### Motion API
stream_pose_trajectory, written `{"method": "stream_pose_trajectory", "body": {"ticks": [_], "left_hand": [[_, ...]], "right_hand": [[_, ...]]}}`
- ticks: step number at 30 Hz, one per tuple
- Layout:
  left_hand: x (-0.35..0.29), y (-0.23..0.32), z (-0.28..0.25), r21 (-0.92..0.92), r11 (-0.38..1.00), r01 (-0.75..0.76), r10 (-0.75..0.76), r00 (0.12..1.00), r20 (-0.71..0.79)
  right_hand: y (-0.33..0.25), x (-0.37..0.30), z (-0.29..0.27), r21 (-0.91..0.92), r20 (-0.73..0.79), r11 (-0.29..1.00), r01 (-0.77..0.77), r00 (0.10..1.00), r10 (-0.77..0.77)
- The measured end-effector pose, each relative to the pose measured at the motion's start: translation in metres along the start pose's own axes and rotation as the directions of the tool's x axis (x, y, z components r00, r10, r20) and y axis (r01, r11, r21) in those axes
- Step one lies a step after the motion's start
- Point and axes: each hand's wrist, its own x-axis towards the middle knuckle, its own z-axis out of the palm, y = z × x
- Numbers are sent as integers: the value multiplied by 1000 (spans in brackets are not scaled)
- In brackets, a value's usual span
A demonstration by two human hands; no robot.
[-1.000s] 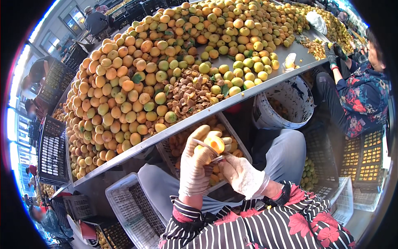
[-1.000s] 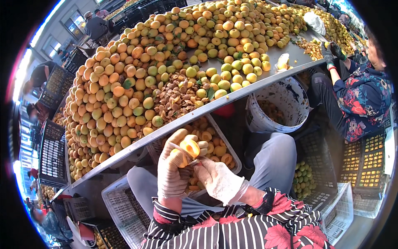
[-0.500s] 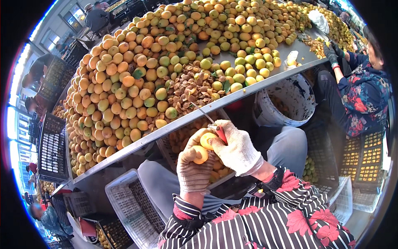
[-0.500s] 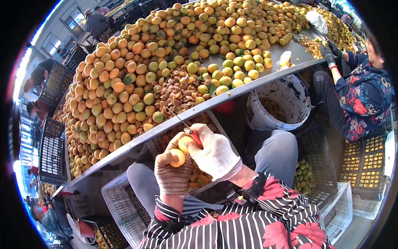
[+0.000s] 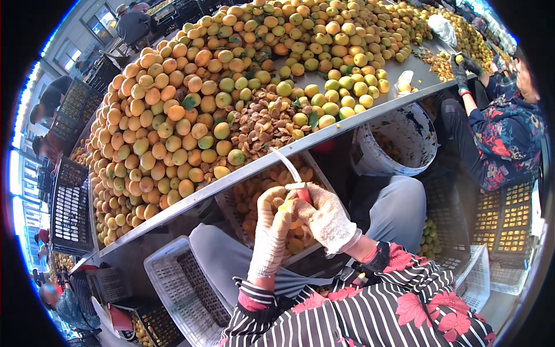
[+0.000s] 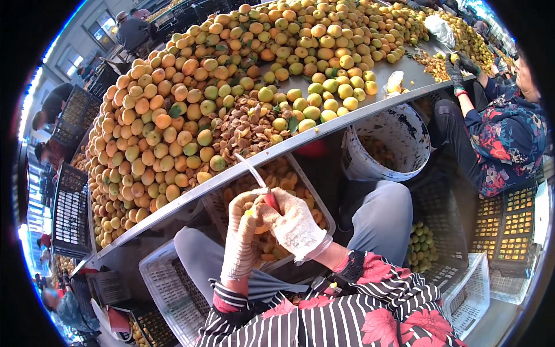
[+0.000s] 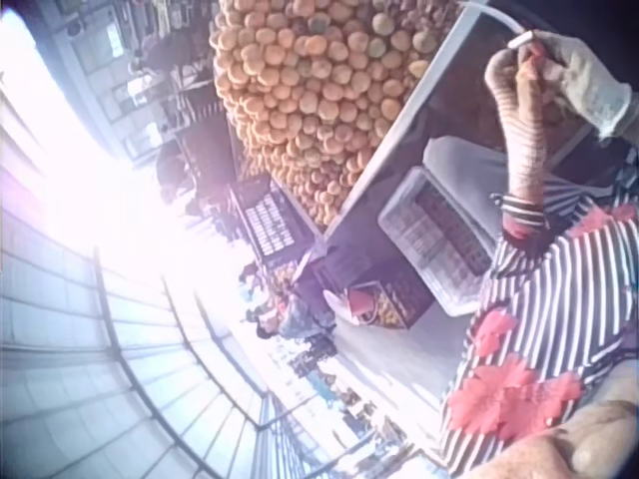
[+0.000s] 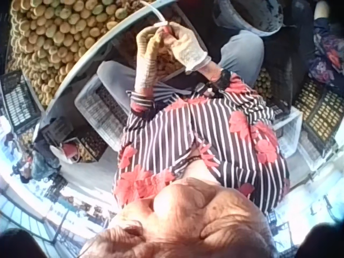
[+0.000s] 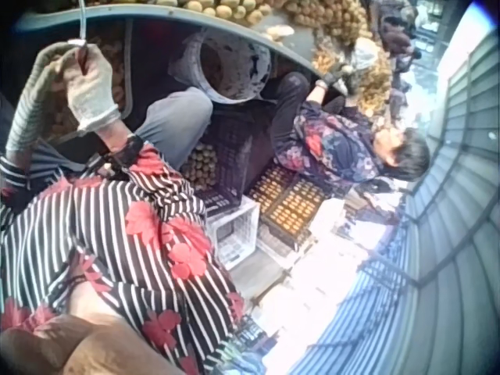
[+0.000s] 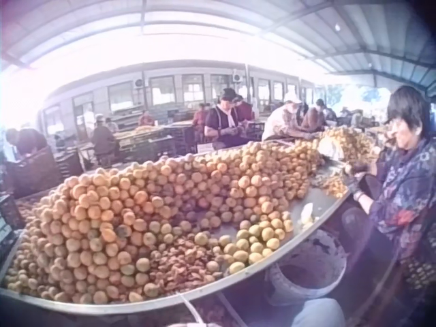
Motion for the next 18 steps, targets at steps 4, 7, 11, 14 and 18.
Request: {"method": "stream_pose_trajectory", "body": {"ticks": [4,7,11,14,18], "left_hand": [[-7,10,19,45,995,-92,93,995,-31],[-6,11,19,14,997,-74,75,997,-15],[-2,12,19,-48,999,-19,17,999,-35],[0,16,23,-183,983,19,-35,996,-83],[1,6,3,-39,996,-75,66,980,-190]], "right_hand": [[4,-4,-5,-5,-15,998,-68,998,68],[-3,-6,-5,105,-7,990,-90,996,91],[12,-3,-5,170,29,977,-127,992,124],[7,2,-4,-34,2,999,23,1000,-23],[-10,3,-6,-281,115,909,308,951,-287]]}}
